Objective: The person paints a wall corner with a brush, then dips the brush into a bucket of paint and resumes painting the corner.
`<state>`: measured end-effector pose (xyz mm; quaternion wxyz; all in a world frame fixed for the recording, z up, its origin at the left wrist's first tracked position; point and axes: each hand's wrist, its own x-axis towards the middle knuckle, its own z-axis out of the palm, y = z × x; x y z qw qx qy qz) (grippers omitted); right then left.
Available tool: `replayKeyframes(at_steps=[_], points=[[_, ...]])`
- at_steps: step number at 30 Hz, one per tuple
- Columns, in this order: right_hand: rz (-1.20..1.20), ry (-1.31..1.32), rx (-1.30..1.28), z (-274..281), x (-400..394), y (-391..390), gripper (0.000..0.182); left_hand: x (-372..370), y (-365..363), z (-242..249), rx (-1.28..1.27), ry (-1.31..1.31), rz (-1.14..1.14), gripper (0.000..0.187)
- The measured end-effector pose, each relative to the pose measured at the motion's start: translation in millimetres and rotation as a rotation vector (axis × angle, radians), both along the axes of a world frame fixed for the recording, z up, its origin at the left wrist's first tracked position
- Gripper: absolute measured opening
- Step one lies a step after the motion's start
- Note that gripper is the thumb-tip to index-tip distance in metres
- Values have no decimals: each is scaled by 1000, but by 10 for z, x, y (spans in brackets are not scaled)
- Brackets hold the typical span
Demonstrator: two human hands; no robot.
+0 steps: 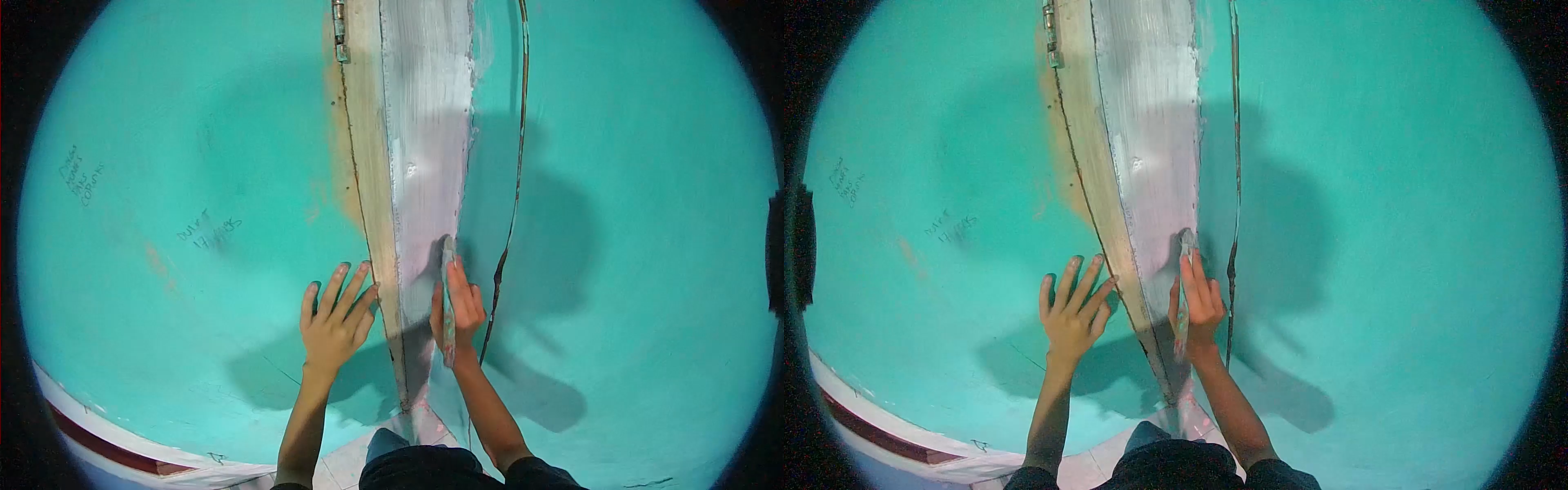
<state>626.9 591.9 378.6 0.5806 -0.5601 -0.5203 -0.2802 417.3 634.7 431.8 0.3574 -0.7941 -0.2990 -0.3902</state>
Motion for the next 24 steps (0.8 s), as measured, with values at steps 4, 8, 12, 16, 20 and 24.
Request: replayKeyframes(at_steps=[4,8,12,16,20,24], points=[[-76,-89,-68,-471,-9,0,46,-7,1,33,-2,-10,-19,28],[17,1,-139,-770,-65,-108,46,7,26,21,3,-46,-49,21],[-8,-6,-10,-135,-129,-123,50,-19,30,-12,-23,-52,-68,28],[-3,34,96,-60,-68,70,49,-20,-14,-7,-48,-55,-71,27],[-11,-33,20,-724,-106,-6,46,-50,-34,-39,-78,-75,-78,27],[57,59,-62,-782,-139,-127,44,-60,-83,-29,-102,-63,-68,31]])
